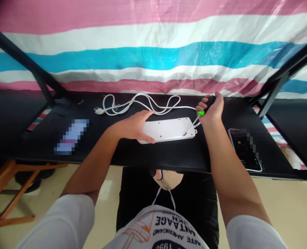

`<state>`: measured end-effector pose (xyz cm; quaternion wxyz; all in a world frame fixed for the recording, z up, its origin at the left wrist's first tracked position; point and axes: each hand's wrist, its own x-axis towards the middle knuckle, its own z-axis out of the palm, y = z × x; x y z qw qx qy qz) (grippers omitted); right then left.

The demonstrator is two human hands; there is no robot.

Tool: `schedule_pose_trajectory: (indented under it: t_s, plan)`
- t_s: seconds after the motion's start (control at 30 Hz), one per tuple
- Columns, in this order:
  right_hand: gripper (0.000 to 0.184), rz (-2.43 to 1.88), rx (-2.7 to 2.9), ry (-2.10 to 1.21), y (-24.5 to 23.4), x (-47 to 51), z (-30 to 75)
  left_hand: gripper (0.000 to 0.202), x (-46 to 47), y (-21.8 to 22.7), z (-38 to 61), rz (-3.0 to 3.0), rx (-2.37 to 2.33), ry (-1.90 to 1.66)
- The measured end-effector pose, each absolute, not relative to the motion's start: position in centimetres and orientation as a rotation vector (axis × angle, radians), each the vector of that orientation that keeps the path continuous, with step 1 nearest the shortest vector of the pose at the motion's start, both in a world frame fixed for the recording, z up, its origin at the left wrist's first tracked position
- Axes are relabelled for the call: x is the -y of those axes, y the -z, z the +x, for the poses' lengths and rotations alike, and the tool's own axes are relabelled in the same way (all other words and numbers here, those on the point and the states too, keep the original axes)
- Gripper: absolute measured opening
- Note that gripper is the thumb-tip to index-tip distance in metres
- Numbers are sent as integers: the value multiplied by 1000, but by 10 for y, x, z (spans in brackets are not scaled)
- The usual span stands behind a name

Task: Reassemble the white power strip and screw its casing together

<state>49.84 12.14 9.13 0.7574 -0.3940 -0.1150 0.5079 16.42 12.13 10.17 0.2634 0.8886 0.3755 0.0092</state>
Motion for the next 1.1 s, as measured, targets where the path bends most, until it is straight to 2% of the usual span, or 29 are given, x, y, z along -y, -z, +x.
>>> schedule_pose_trajectory:
  t_s: [0.07, 0.23, 0.37, 0.57, 0.8, 1.1]
  plan:
    - [36, -817, 317, -1079, -97, -117, 486, 131, -109, -94, 144, 2361, -1108, -69]
    - [46, -746, 706, -933, -114, -108, 438, 107, -78, -55, 125, 2220, -1228, -500]
    - [57, -721, 1046, -880, -137, -115, 405, 102, -75, -44, 126, 2244, -1201, -545]
    - [56, -733, 1132, -1125, -177, -145, 371, 100, -80, -43, 122, 2281, -1174, -587]
    - [63, -695, 1058, -1376, -157, -163, 365, 98, -82, -43, 119, 2273, -1175, -611]
    - [57, -567, 1111, -1490, -145, -167, 375, 98, -85, -43, 118, 2268, -1182, -596]
